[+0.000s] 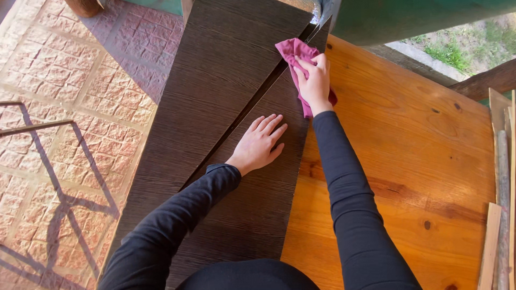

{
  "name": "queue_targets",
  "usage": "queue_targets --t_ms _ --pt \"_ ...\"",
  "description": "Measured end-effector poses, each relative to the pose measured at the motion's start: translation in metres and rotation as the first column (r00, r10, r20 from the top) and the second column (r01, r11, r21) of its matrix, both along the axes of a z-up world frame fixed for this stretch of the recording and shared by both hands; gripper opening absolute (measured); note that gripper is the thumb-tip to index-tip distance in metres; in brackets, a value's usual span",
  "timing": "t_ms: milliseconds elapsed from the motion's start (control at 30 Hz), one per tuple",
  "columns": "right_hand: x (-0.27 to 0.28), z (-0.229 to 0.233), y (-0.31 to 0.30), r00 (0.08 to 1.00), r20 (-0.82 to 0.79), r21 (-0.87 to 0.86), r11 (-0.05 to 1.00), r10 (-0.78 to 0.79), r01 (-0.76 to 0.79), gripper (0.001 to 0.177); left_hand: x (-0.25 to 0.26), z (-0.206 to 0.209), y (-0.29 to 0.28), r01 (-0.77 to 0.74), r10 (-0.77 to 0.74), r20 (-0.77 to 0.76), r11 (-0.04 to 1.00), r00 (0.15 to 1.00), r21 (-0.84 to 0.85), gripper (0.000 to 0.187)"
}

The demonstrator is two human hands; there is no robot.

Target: The person wipes dark wood panels on a workbench with a pink cloth. They repeatedly pick up, wipe, and reposition the panels, sometimes stacking them or moving them aside to access other areas.

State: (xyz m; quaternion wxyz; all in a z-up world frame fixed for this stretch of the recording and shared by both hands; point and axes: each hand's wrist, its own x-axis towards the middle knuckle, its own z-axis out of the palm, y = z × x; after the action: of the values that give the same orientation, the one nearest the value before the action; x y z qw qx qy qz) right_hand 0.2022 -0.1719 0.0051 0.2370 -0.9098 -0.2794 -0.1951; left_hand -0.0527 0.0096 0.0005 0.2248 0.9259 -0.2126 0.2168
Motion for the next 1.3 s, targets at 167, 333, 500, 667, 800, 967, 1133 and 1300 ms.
queue_targets --t_ms 167,333,500,667,800,967,1133,1300 --pt "-0.029 0.015 0.012 0.999 -0.003 0.011 0.999 0.042 -0.042 0.031 0.000 0.004 0.000 0.016 -0.016 -0.030 1.000 0.999 0.010 0.055" --pt "-0.076 0.008 0.009 0.989 -0.007 -0.021 0.989 0.145 -0.145 0.037 -0.002 0.002 0.001 0.022 -0.022 -0.007 1.000 1.000 -0.016 0.054" --pt "-0.133 0.014 0.010 0.967 -0.009 -0.032 0.966 0.256 -0.256 0.035 -0.011 -0.003 0.002 0.005 -0.005 0.032 1.000 0.999 0.001 0.049" --pt "-0.107 0.007 0.001 0.975 -0.022 -0.041 0.974 0.221 -0.222 0.036 -0.053 0.008 0.013 0.020 -0.020 0.019 1.000 1.000 0.022 0.053" --pt "-0.060 0.001 -0.006 0.996 0.023 -0.032 0.995 0.092 -0.091 0.034 -0.088 0.017 0.019 0.013 -0.013 -0.001 0.999 1.000 0.039 0.057" --pt "-0.075 -0.003 0.002 0.999 0.010 -0.024 0.998 0.052 -0.052 0.034 -0.094 0.013 0.018 0.008 -0.008 -0.011 1.000 1.000 0.027 0.059" --pt "-0.139 -0.004 0.011 0.990 -0.037 -0.046 0.989 0.137 -0.139 0.038 -0.090 0.009 0.020 0.009 -0.008 -0.034 0.999 0.999 0.037 0.060" --pt "-0.201 0.005 0.009 0.976 -0.046 -0.072 0.974 0.213 -0.216 0.040 -0.091 0.009 0.017 -0.001 0.001 0.004 0.999 1.000 0.047 0.060"
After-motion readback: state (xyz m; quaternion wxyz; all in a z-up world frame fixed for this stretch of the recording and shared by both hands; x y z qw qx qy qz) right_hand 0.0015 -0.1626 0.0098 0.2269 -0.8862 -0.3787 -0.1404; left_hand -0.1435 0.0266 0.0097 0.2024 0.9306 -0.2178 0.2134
